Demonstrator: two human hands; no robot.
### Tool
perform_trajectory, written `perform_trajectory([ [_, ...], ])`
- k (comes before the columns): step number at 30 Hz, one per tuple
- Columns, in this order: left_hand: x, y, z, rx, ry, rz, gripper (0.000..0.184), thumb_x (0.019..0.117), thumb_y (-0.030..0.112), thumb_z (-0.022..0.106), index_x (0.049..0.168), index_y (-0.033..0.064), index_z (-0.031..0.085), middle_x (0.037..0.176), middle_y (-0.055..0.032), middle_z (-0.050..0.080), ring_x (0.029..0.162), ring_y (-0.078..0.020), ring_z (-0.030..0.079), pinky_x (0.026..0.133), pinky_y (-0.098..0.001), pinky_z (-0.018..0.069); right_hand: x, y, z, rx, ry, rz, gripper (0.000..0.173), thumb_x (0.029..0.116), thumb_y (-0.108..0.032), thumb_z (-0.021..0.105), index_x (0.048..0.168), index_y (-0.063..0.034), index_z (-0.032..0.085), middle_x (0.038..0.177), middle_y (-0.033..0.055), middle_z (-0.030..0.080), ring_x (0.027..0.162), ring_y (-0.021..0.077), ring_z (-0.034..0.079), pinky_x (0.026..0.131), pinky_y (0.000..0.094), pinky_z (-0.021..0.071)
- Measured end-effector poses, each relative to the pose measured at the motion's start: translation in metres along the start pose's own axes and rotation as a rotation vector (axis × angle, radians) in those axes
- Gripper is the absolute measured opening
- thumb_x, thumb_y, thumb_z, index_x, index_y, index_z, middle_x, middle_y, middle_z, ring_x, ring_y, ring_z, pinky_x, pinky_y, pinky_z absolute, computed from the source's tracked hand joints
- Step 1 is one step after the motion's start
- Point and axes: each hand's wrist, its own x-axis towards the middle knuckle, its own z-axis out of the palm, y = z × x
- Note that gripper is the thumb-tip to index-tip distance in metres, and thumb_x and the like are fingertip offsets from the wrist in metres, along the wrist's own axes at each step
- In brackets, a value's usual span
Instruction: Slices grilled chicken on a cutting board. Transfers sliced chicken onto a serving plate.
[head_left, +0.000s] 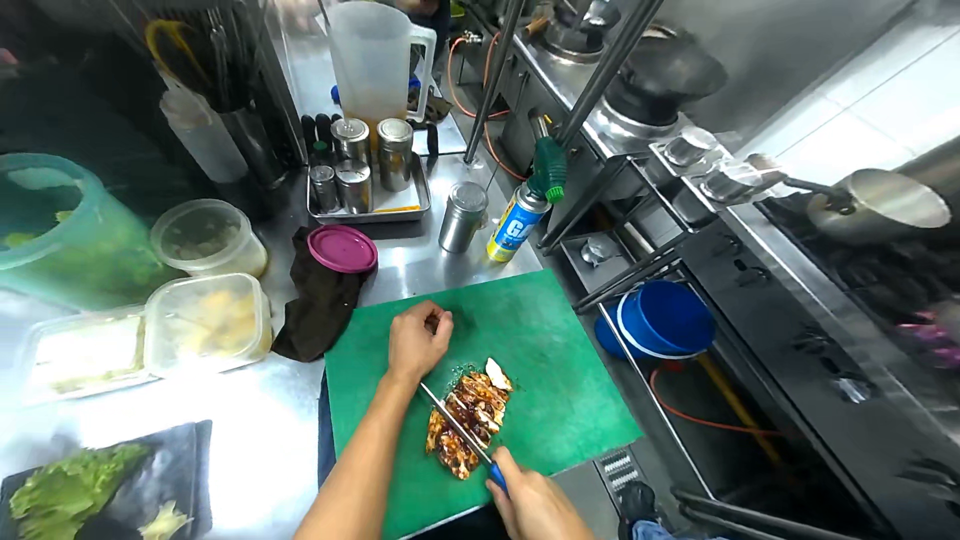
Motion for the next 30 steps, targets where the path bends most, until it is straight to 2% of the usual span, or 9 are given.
perform_trajectory([
  [2,0.004,0.01,-0.008,-0.014,0.024,0.057,0.02,0.0952,0.023,0.06,0.085,0.0096,0.072,0.069,0.0004,0.065,0.059,-0.0095,0.061,0.055,-0.0305,0.0534,-0.005,-0.002,0.002,0.007,0.114,-0.053,0.031,0.1022,-0.027,0.055,0.124,-0.0054,0.058,0.08,0.014,0.07,0.068,0.0337,0.072,0.059,0.0495,0.0586],
  [4,0.008,0.016,-0.013,-0.028,0.046,0.105,0.019,0.0949,0.022,0.061,0.085,0.0097,0.071,0.069,0.0009,0.064,0.059,-0.0087,0.06,0.055,-0.029,0.0522,-0.009,-0.008,-0.007,0.002,0.106,-0.056,0.031,0.1023,-0.027,0.054,0.125,-0.0054,0.058,0.081,0.0131,0.07,0.068,0.0327,0.072,0.059,0.049,0.0586],
  [7,0.009,0.016,-0.016,-0.032,0.042,0.102,0.019,0.095,0.023,0.06,0.085,0.0103,0.071,0.07,0.002,0.064,0.06,-0.0081,0.06,0.056,-0.0287,0.052,-0.013,-0.021,-0.028,-0.002,-0.042,0.009,0.033,0.1047,-0.028,0.052,0.13,-0.0063,0.054,0.087,0.0151,0.07,0.077,0.0351,0.073,0.067,0.0508,0.0587],
  [10,-0.005,0.006,-0.014,-0.016,-0.023,0.026,0.019,0.0969,0.023,0.062,0.088,0.0096,0.071,0.07,0.0002,0.065,0.059,-0.0107,0.06,0.054,-0.0318,0.0528,-0.014,-0.032,-0.042,-0.006,-0.222,0.088,0.037,0.107,-0.029,0.049,0.137,-0.0071,0.049,0.094,0.0187,0.07,0.088,0.0396,0.072,0.075,0.0544,0.0578],
  [14,-0.021,-0.015,-0.004,0.04,-0.068,-0.059,0.021,0.0971,0.027,0.061,0.087,0.0121,0.071,0.069,0.0018,0.064,0.059,-0.0108,0.06,0.055,-0.0335,0.0535,-0.01,-0.036,-0.039,-0.018,-0.323,0.128,0.036,0.1077,-0.027,0.047,0.138,-0.0075,0.046,0.097,0.0194,0.07,0.092,0.04,0.072,0.079,0.055,0.0573],
  [19,-0.024,-0.018,-0.003,0.037,-0.059,-0.091,0.02,0.0967,0.025,0.061,0.086,0.0122,0.071,0.067,0.0022,0.064,0.057,-0.0095,0.059,0.053,-0.0318,0.0523,-0.005,-0.035,-0.033,-0.029,-0.34,0.153,0.035,0.1082,-0.026,0.046,0.138,-0.0081,0.045,0.097,0.0199,0.07,0.093,0.0406,0.072,0.079,0.0552,0.0574],
  [25,-0.021,-0.011,-0.005,0.086,-0.046,-0.081,0.02,0.0978,0.026,0.061,0.088,0.0115,0.071,0.069,0.0,0.065,0.058,-0.0124,0.061,0.053,-0.0351,0.0539,0.003,-0.022,-0.001,-0.022,-0.242,0.12,0.035,0.1085,-0.026,0.045,0.137,-0.007,0.047,0.094,0.019,0.07,0.087,0.0397,0.073,0.077,0.054,0.0582],
  [27,-0.019,-0.014,-0.006,0.054,0.03,-0.043,0.017,0.0968,0.022,0.062,0.091,0.0091,0.071,0.074,-0.0016,0.067,0.061,-0.0121,0.063,0.055,-0.0332,0.055,0.004,-0.023,-0.003,-0.017,-0.241,0.115,0.034,0.1085,-0.026,0.044,0.137,-0.0073,0.046,0.095,0.0188,0.07,0.088,0.0393,0.073,0.077,0.0537,0.0581],
  [30,-0.025,-0.012,-0.019,0.028,0.165,0.034,0.019,0.0956,0.019,0.061,0.105,0.0054,0.07,0.096,-0.0065,0.07,0.084,-0.0154,0.067,0.072,-0.0336,0.0585,0.001,-0.019,-0.005,0.009,-0.2,0.085,0.035,0.1078,-0.028,0.046,0.135,-0.0071,0.049,0.094,0.0184,0.071,0.087,0.0391,0.073,0.075,0.0534,0.0582],
])
